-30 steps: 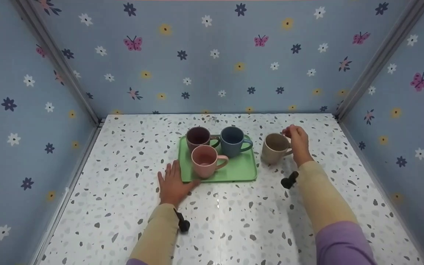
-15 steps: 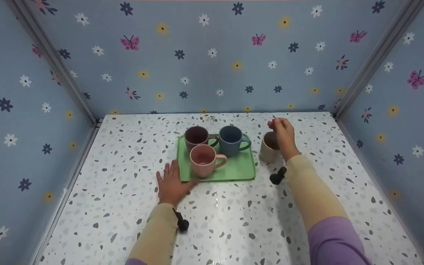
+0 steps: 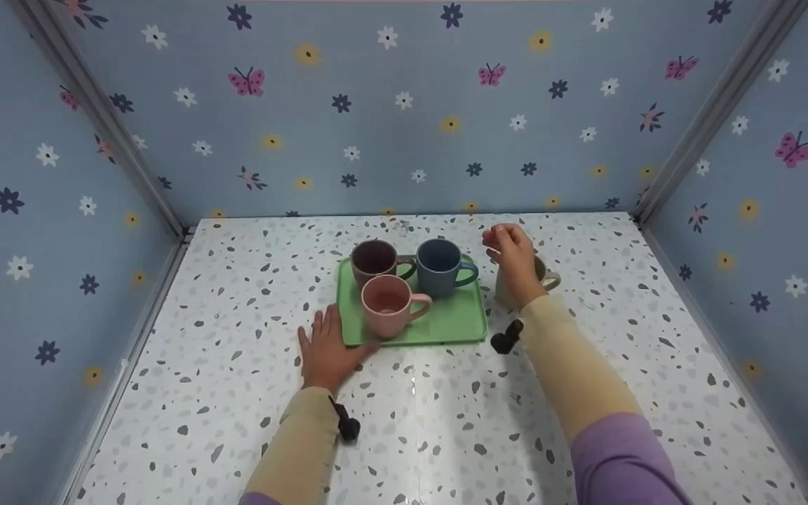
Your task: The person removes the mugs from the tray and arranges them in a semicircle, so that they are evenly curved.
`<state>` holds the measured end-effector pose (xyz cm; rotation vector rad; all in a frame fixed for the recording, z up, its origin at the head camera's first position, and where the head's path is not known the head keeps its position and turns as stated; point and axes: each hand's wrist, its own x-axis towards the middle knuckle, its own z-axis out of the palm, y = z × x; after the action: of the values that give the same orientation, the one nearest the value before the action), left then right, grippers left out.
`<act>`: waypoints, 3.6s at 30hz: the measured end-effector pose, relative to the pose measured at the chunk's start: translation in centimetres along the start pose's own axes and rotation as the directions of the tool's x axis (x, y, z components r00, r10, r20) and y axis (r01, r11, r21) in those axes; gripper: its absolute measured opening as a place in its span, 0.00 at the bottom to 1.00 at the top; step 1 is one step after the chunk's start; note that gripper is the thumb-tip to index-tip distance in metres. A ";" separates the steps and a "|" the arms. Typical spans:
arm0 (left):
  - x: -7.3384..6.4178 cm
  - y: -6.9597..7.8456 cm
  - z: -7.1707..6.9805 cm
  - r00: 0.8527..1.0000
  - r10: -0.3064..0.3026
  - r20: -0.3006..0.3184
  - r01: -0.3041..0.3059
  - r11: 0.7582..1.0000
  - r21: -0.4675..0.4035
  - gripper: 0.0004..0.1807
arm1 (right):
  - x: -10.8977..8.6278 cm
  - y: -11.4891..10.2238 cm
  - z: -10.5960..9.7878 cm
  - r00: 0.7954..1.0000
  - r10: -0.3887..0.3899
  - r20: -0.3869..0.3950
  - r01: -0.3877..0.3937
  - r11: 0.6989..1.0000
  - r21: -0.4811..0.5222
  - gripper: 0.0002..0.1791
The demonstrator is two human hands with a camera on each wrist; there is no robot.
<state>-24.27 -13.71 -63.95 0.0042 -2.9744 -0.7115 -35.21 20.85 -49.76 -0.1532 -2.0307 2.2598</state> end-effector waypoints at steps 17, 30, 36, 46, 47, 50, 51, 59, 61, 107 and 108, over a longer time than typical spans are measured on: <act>0.0 0.1 -0.3 1.000 -0.009 0.014 0.009 1.000 -0.006 0.67 | -0.8 3.4 2.8 0.999 -0.032 0.004 0.033 0.995 -0.095 0.12; 0.2 -0.1 -0.1 1.000 -0.006 -0.005 0.006 1.000 -0.008 0.68 | -1.0 6.2 2.7 0.999 -0.012 0.041 0.022 0.968 -0.250 0.18; 0.2 -0.3 0.1 1.000 -0.018 0.015 0.018 1.000 -0.006 0.69 | -1.2 7.3 2.8 0.999 0.025 0.039 -0.013 0.957 -0.289 0.19; 0.2 -0.1 -0.2 0.999 -0.031 0.026 0.032 0.999 -0.003 0.69 | -1.2 7.8 2.8 0.997 0.063 0.039 -0.050 0.963 -0.265 0.17; 0.2 0.0 -0.2 0.999 -0.030 0.024 0.030 1.000 -0.003 0.69 | -1.2 7.8 2.8 0.997 0.062 0.038 -0.050 0.963 -0.265 0.17; 0.1 -0.1 -0.2 1.000 -0.027 0.015 0.027 1.000 -0.006 0.69 | -1.2 7.9 2.9 0.998 0.057 0.033 -0.047 0.964 -0.262 0.16; 0.1 -0.1 -0.1 1.000 -0.024 0.011 0.024 1.000 -0.008 0.69 | -1.2 7.9 2.9 0.998 0.052 0.030 -0.043 0.963 -0.266 0.16; 0.0 -0.4 0.4 1.000 -0.016 -0.007 0.016 1.000 -0.019 0.69 | -1.2 8.0 2.7 0.997 0.070 0.021 -0.062 0.968 -0.243 0.16; 0.0 -0.4 0.3 1.000 -0.017 -0.010 0.017 1.000 -0.026 0.69 | -1.2 8.0 2.7 0.997 0.077 0.018 -0.070 0.967 -0.244 0.15; 0.0 0.0 -0.2 1.000 -0.015 0.003 0.015 1.000 0.000 0.69 | -4.7 8.2 1.3 0.999 0.025 -0.043 -0.031 0.989 -0.146 0.12; 0.0 0.0 -0.2 1.000 -0.015 0.004 0.015 1.000 -0.002 0.69 | -4.8 8.2 1.3 0.999 0.020 -0.043 -0.026 0.989 -0.148 0.12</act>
<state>-24.23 -13.80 -63.76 0.0249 -2.9804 -0.7174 -30.71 18.08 -57.73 -0.2336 -2.1858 2.0990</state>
